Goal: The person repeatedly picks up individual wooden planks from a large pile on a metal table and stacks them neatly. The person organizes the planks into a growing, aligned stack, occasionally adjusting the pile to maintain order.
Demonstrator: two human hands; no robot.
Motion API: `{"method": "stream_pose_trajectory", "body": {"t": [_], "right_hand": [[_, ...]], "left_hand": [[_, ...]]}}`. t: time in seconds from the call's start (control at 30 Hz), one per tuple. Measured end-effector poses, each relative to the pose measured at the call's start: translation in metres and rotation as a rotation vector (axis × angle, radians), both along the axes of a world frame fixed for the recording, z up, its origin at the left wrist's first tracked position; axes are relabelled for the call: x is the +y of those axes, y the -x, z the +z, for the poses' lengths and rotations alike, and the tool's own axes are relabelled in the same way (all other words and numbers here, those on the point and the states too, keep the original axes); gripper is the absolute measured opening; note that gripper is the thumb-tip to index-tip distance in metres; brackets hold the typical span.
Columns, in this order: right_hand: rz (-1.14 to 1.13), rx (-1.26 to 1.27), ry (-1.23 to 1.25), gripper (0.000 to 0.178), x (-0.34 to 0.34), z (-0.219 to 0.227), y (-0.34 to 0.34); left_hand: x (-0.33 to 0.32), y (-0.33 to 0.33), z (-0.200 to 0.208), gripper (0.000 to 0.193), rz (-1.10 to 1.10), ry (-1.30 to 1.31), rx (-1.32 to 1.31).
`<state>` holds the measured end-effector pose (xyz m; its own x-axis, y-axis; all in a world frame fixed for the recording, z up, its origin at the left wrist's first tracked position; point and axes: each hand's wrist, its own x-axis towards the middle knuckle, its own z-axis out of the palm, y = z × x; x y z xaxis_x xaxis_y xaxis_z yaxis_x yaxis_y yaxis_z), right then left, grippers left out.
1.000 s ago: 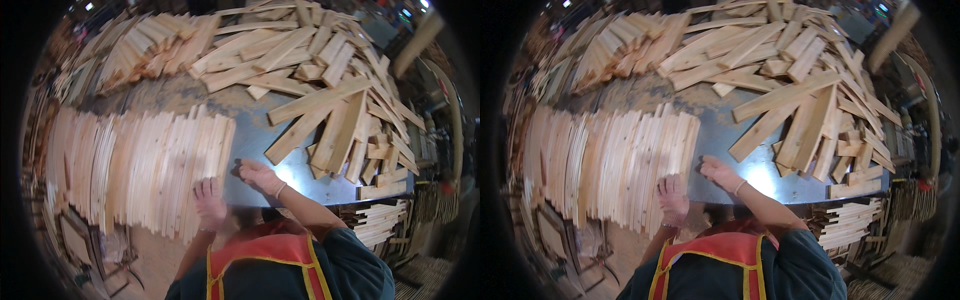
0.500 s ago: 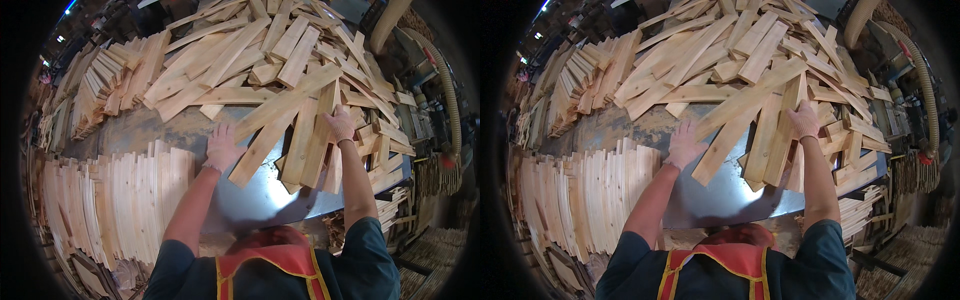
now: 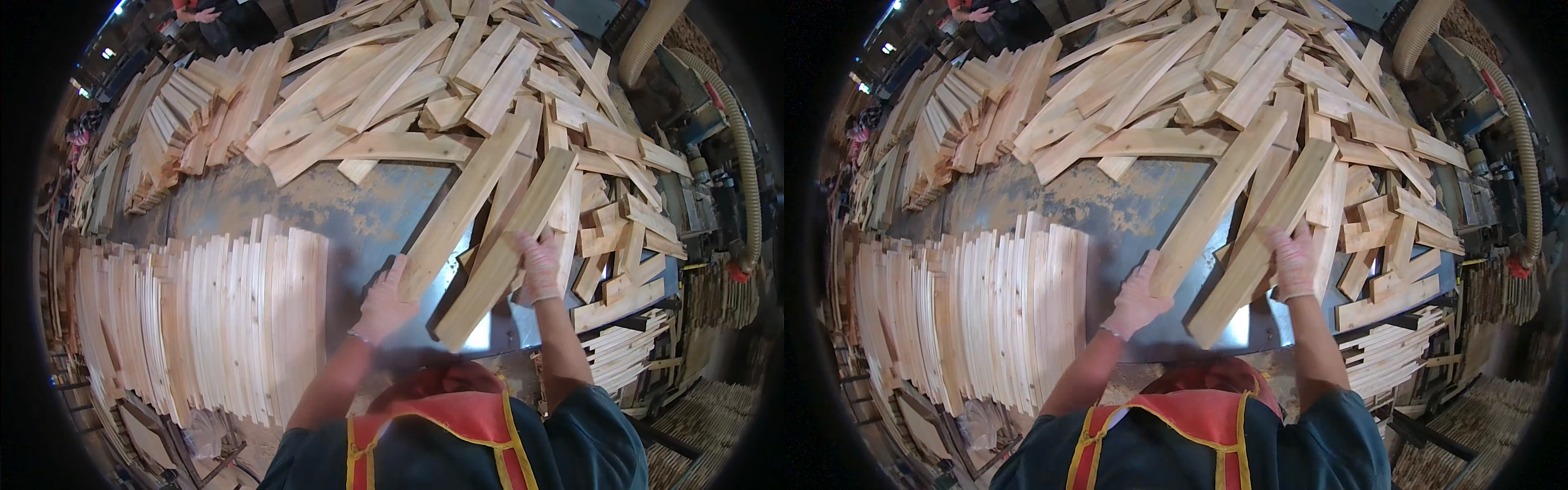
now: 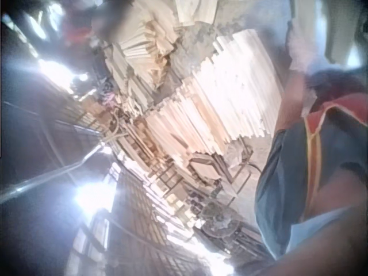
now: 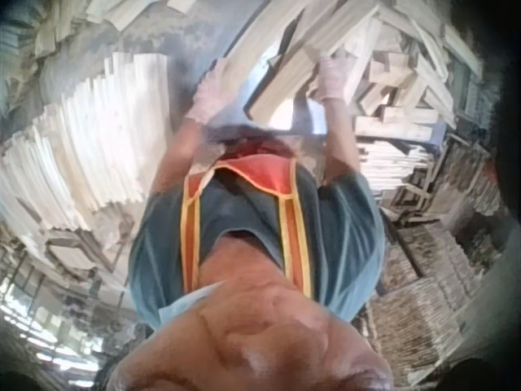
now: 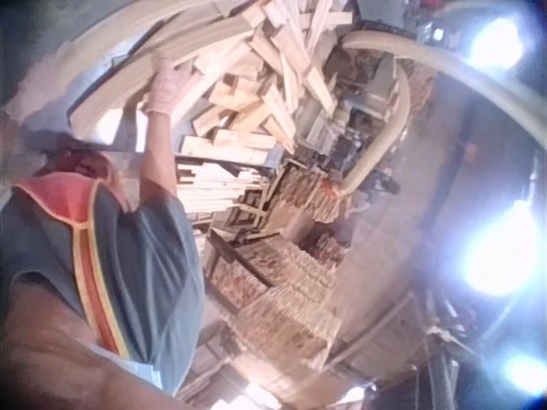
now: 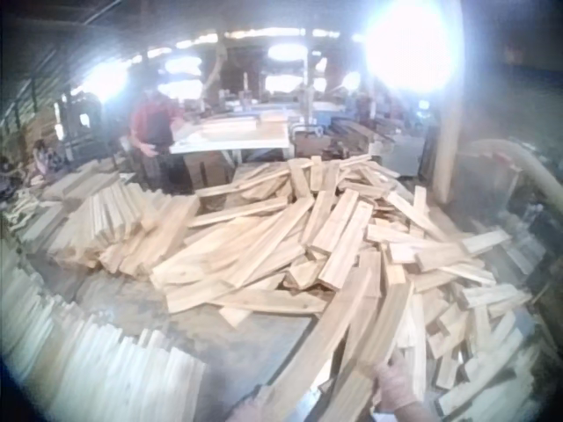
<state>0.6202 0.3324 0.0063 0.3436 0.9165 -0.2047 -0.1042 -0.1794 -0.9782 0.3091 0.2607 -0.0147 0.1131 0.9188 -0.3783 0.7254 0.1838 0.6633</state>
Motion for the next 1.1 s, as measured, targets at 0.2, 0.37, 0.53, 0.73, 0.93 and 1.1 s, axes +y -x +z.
{"method": "stream_pose_trajectory", "body": {"t": [0.2, 0.37, 0.53, 0.73, 0.93, 1.1], "right_hand": [[0.287, -0.082, 0.221, 0.045, -0.080, -0.011, 0.124], [0.579, 0.085, 0.290, 0.058, -0.129, -0.072, 0.225], [0.973, -0.020, 0.352, 0.067, -0.143, -0.033, 0.280], [0.431, -1.156, -0.117, 0.055, -0.004, 0.024, 0.135], [-0.035, -1.395, 0.434, 0.073, 0.092, 0.041, -0.042], [0.071, -1.112, 0.339, 0.084, 0.112, 0.024, -0.087]], "left_hand": [[-0.148, 0.078, 0.042, 0.099, 0.299, 0.399, -0.874], [-0.262, 0.114, 0.023, 0.094, 0.157, 0.041, -0.122], [-0.264, 0.113, 0.046, 0.091, 0.116, -0.420, 0.482], [-0.252, 0.097, 0.041, 0.081, 0.095, -0.553, 0.383], [-0.170, 0.033, 0.039, 0.081, -0.126, -0.426, 0.270], [-0.064, -0.035, 0.012, 0.084, -0.184, -0.348, 0.122]]}}
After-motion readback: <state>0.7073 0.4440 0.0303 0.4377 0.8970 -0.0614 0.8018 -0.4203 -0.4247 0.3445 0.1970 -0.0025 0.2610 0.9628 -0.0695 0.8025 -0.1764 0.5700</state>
